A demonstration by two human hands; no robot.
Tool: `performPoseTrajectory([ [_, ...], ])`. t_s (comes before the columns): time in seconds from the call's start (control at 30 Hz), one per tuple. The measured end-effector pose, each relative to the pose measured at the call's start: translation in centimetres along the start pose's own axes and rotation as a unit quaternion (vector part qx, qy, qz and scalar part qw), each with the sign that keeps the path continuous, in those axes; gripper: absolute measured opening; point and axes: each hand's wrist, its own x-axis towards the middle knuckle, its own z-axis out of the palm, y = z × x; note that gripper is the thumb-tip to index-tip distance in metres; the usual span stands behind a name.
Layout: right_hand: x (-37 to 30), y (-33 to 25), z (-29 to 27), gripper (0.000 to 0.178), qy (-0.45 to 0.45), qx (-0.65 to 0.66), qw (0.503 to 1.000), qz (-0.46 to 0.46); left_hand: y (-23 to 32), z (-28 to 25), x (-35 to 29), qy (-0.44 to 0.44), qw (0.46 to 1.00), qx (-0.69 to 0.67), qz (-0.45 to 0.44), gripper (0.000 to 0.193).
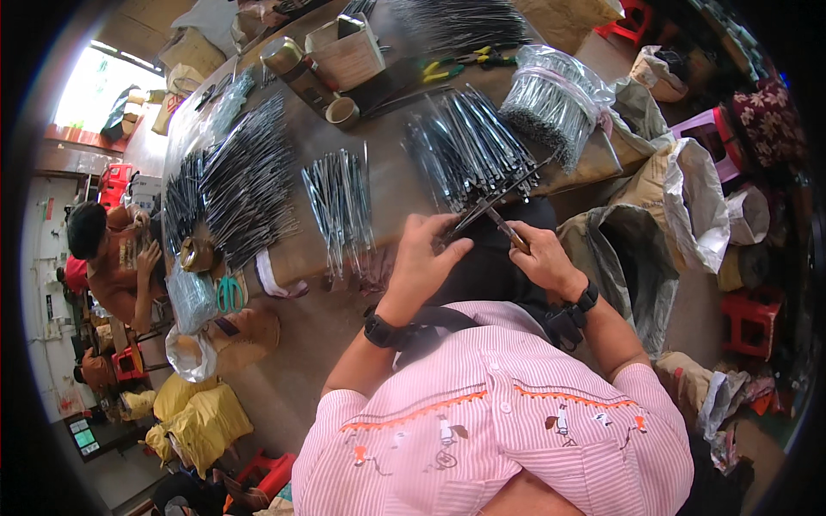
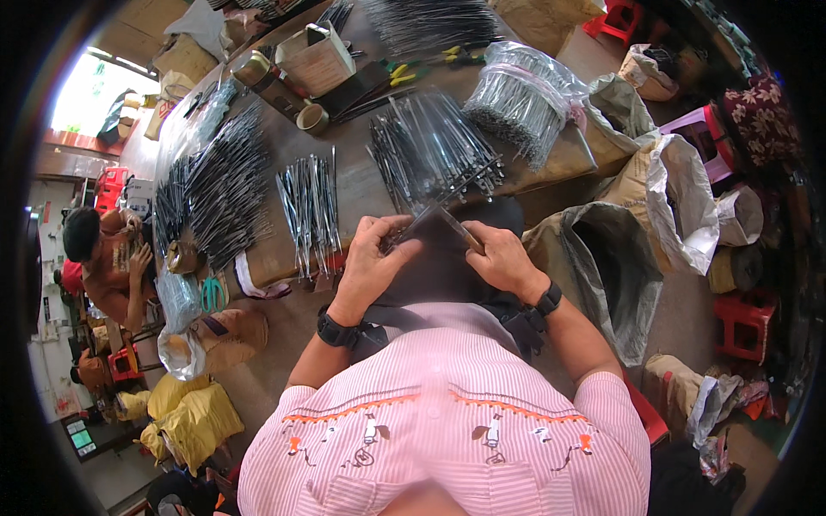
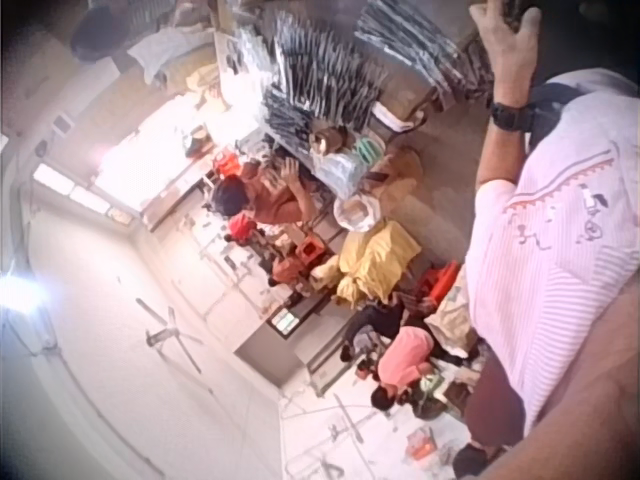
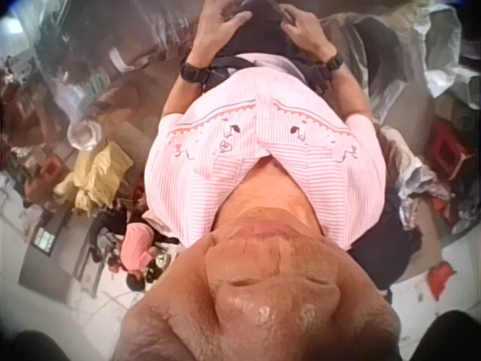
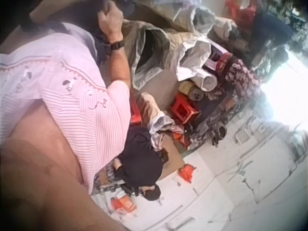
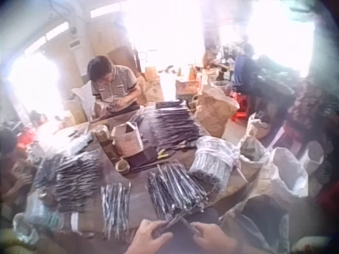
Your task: The person uses pliers to cut metal rods one by one, placing the cut pieces into a bundle. The person then gathers the cut rods and aligns them into a neat stack.
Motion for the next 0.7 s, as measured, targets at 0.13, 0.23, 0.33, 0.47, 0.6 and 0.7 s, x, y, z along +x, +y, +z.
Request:
performPoseTrajectory([
  [0.13, 0.8, -0.4, 1.2, 0.050, -0.018, 0.006, 1.000, -0.004, -4.1, -0.4, -0.1, 0.029, 0.998, 0.014, -0.045, 0.024],
  [0.23, 0.9, -0.5, 1.5, 0.055, -0.039, 0.023, 0.999, 0.026, -8.8, -1.3, 0.7, 0.103, 0.992, 0.014, -0.075, 0.025],
  [0.33, 0.7, -0.1, 1.3, 0.055, -0.043, 0.078, 0.995, 0.048, -12.8, -3.4, 1.6, 0.145, 0.980, 0.016, -0.137, 0.027],
  [0.47, 0.2, 0.5, 1.0, 0.052, -0.036, 0.181, 0.978, 0.097, -13.4, -5.0, 1.6, 0.101, 0.977, 0.112, -0.154, 0.033],
  [0.6, -0.3, 0.5, 0.9, 0.052, -0.034, 0.251, 0.960, 0.120, -10.1, -2.9, 1.3, 0.094, 0.950, 0.275, -0.118, 0.040],
  [0.7, -0.3, 0.2, 1.4, 0.052, -0.034, 0.275, 0.954, 0.118, -8.8, -0.2, 3.1, 0.084, 0.958, 0.242, -0.126, 0.040],
])
